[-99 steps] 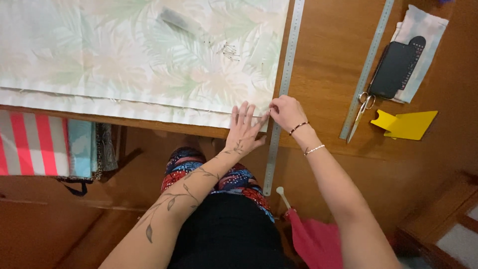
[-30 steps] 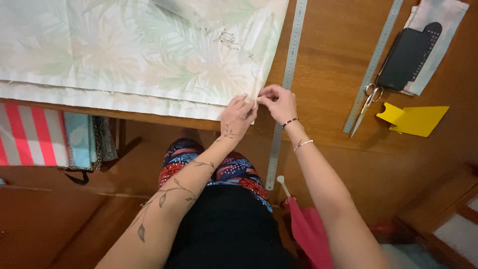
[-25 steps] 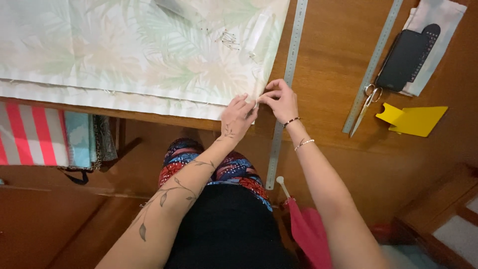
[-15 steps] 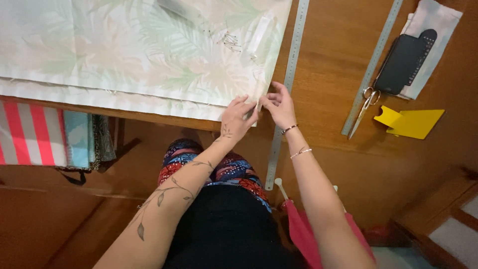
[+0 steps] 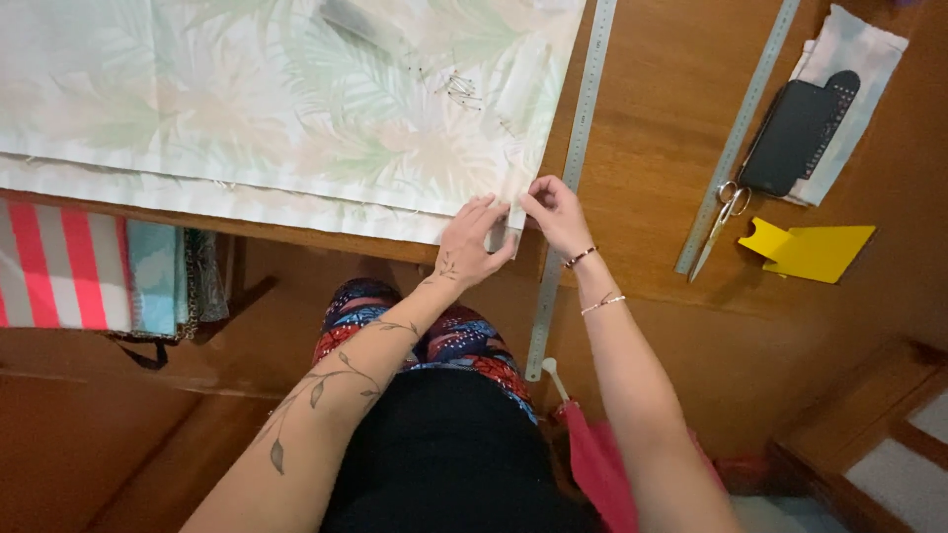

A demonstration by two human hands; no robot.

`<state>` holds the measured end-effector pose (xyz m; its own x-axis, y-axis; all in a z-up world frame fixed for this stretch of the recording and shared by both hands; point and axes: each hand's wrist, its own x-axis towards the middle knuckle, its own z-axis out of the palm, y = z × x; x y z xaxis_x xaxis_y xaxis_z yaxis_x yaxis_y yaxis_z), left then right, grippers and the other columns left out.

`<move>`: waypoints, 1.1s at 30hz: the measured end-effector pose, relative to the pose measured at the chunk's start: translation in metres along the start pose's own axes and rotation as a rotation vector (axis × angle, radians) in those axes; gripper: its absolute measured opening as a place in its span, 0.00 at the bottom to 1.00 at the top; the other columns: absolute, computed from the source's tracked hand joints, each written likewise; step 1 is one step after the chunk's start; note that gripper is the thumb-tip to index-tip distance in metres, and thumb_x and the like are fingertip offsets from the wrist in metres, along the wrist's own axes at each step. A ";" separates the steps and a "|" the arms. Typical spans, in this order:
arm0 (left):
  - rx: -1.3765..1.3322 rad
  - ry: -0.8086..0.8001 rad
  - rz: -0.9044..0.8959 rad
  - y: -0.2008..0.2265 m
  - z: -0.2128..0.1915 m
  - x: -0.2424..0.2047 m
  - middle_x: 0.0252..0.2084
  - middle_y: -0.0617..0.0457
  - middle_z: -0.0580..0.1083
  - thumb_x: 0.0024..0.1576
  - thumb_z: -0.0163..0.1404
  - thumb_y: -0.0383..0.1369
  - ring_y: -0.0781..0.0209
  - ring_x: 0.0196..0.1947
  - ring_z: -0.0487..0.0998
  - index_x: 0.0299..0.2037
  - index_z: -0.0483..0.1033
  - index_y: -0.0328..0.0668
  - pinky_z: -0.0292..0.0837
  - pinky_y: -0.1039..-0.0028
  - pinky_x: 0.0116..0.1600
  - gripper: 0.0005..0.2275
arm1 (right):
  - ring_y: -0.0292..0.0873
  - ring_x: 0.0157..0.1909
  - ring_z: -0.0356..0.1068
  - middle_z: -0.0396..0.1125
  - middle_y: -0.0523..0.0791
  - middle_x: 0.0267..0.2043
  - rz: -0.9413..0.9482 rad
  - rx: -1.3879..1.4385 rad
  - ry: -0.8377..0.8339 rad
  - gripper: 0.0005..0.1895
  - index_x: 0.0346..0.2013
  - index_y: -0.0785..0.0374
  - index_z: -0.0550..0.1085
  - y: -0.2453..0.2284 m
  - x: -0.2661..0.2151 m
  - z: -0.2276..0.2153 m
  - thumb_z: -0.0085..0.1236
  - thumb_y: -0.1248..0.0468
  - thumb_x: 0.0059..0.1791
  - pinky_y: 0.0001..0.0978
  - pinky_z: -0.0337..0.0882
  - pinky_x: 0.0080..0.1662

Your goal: Smoothing out and aligning two layers of patterned fabric on a work table and pinning them together along the edges.

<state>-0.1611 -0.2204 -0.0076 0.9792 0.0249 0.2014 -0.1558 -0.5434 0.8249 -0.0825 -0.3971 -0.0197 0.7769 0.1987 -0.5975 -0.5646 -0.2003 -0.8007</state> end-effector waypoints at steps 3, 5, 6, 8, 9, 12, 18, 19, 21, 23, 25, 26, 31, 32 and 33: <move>-0.010 -0.039 0.007 0.002 0.000 -0.001 0.38 0.50 0.77 0.51 0.59 0.37 0.48 0.57 0.75 0.54 0.75 0.42 0.65 0.61 0.69 0.21 | 0.32 0.35 0.70 0.72 0.46 0.38 0.011 -0.057 0.109 0.23 0.49 0.57 0.64 -0.014 -0.011 -0.005 0.68 0.64 0.47 0.20 0.77 0.39; 0.047 -0.052 0.038 0.003 -0.001 0.000 0.38 0.49 0.77 0.51 0.59 0.38 0.46 0.58 0.75 0.56 0.75 0.43 0.64 0.60 0.69 0.22 | 0.33 0.35 0.71 0.73 0.48 0.38 0.037 -0.100 0.134 0.23 0.48 0.57 0.63 -0.034 -0.019 -0.004 0.69 0.65 0.46 0.21 0.77 0.39; 0.100 -0.068 0.068 0.004 -0.001 -0.001 0.38 0.47 0.76 0.51 0.58 0.39 0.45 0.58 0.75 0.58 0.74 0.43 0.64 0.59 0.69 0.24 | 0.34 0.34 0.72 0.74 0.50 0.38 0.066 -0.144 0.161 0.25 0.47 0.57 0.63 -0.043 -0.024 -0.004 0.70 0.66 0.44 0.21 0.77 0.39; 0.167 -0.070 0.102 0.003 0.005 -0.003 0.37 0.49 0.73 0.49 0.59 0.42 0.44 0.58 0.74 0.60 0.73 0.47 0.64 0.58 0.70 0.26 | 0.33 0.31 0.73 0.75 0.49 0.37 0.063 -0.211 0.194 0.23 0.45 0.57 0.64 -0.049 -0.025 -0.008 0.69 0.66 0.44 0.20 0.77 0.37; 0.242 -0.067 0.136 0.002 0.007 -0.003 0.37 0.51 0.70 0.48 0.59 0.45 0.44 0.58 0.73 0.62 0.72 0.52 0.64 0.56 0.71 0.29 | 0.32 0.29 0.73 0.75 0.49 0.36 0.053 -0.276 0.218 0.21 0.43 0.56 0.66 -0.053 -0.023 -0.008 0.69 0.66 0.43 0.19 0.78 0.35; 0.376 -0.116 0.171 0.003 0.014 -0.007 0.39 0.49 0.66 0.46 0.58 0.47 0.40 0.58 0.71 0.63 0.70 0.51 0.62 0.51 0.70 0.32 | 0.37 0.31 0.75 0.74 0.54 0.35 0.056 -0.277 0.257 0.19 0.38 0.60 0.66 -0.056 -0.022 -0.006 0.70 0.68 0.42 0.25 0.80 0.35; 0.529 -0.104 0.233 0.005 0.028 -0.004 0.41 0.41 0.67 0.39 0.62 0.43 0.34 0.57 0.69 0.56 0.74 0.40 0.60 0.43 0.67 0.32 | 0.51 0.39 0.76 0.74 0.47 0.34 -0.124 -1.061 0.375 0.02 0.35 0.53 0.74 -0.059 -0.006 0.004 0.57 0.61 0.48 0.46 0.75 0.42; 0.527 -0.100 0.233 0.004 0.028 -0.002 0.41 0.41 0.67 0.39 0.62 0.43 0.34 0.57 0.69 0.56 0.74 0.40 0.60 0.43 0.67 0.32 | 0.51 0.39 0.76 0.74 0.47 0.34 -0.126 -1.065 0.376 0.02 0.35 0.53 0.74 -0.065 0.002 0.011 0.57 0.61 0.48 0.46 0.75 0.42; 0.543 -0.121 0.253 0.005 0.027 -0.003 0.44 0.43 0.68 0.37 0.62 0.42 0.35 0.59 0.68 0.57 0.74 0.41 0.60 0.43 0.67 0.33 | 0.48 0.43 0.75 0.72 0.45 0.38 -0.391 -0.923 0.338 0.08 0.40 0.54 0.75 -0.073 0.016 0.026 0.62 0.63 0.47 0.41 0.75 0.46; 0.493 -0.164 0.261 0.007 0.013 -0.004 0.45 0.42 0.68 0.39 0.61 0.41 0.34 0.61 0.66 0.59 0.72 0.39 0.58 0.43 0.68 0.34 | 0.45 0.40 0.74 0.71 0.44 0.36 -0.382 -0.854 0.344 0.11 0.39 0.55 0.76 -0.076 0.040 0.038 0.66 0.59 0.44 0.38 0.76 0.44; 0.451 -0.202 0.270 0.007 0.001 -0.005 0.46 0.42 0.67 0.40 0.60 0.41 0.33 0.63 0.64 0.61 0.70 0.36 0.57 0.43 0.69 0.35 | 0.42 0.37 0.74 0.70 0.43 0.34 -0.382 -0.781 0.346 0.15 0.38 0.56 0.76 -0.080 0.056 0.047 0.70 0.56 0.42 0.34 0.76 0.42; 0.397 -0.257 0.259 0.004 -0.004 -0.005 0.48 0.43 0.68 0.43 0.58 0.40 0.36 0.64 0.65 0.61 0.71 0.38 0.57 0.46 0.70 0.32 | 0.43 0.38 0.75 0.71 0.41 0.31 -0.287 -0.818 0.330 0.13 0.35 0.54 0.76 -0.084 0.060 0.050 0.70 0.56 0.41 0.35 0.75 0.43; 0.097 -0.352 0.202 -0.036 -0.017 -0.011 0.51 0.40 0.71 0.51 0.54 0.32 0.34 0.59 0.71 0.63 0.68 0.37 0.64 0.49 0.67 0.27 | 0.45 0.44 0.74 0.73 0.40 0.31 -0.171 -1.078 0.234 0.08 0.32 0.50 0.78 -0.084 0.069 0.059 0.67 0.54 0.45 0.40 0.74 0.45; 0.164 -0.287 0.194 -0.039 -0.032 -0.009 0.50 0.44 0.70 0.50 0.55 0.33 0.38 0.58 0.72 0.61 0.69 0.43 0.65 0.52 0.66 0.25 | 0.47 0.47 0.72 0.70 0.40 0.34 -0.180 -1.119 0.207 0.07 0.33 0.51 0.76 -0.083 0.068 0.059 0.65 0.55 0.46 0.42 0.73 0.47; 0.228 -0.222 0.189 -0.040 -0.046 -0.006 0.49 0.48 0.69 0.50 0.56 0.35 0.42 0.57 0.73 0.59 0.70 0.49 0.66 0.54 0.65 0.24 | 0.49 0.50 0.70 0.68 0.41 0.37 -0.187 -1.161 0.184 0.07 0.34 0.52 0.74 -0.083 0.068 0.057 0.63 0.56 0.48 0.43 0.72 0.50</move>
<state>-0.1662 -0.1599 -0.0178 0.9443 -0.2623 0.1987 -0.3277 -0.6946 0.6404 0.0008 -0.3121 0.0037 0.9020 0.1956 -0.3849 0.0780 -0.9507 -0.3003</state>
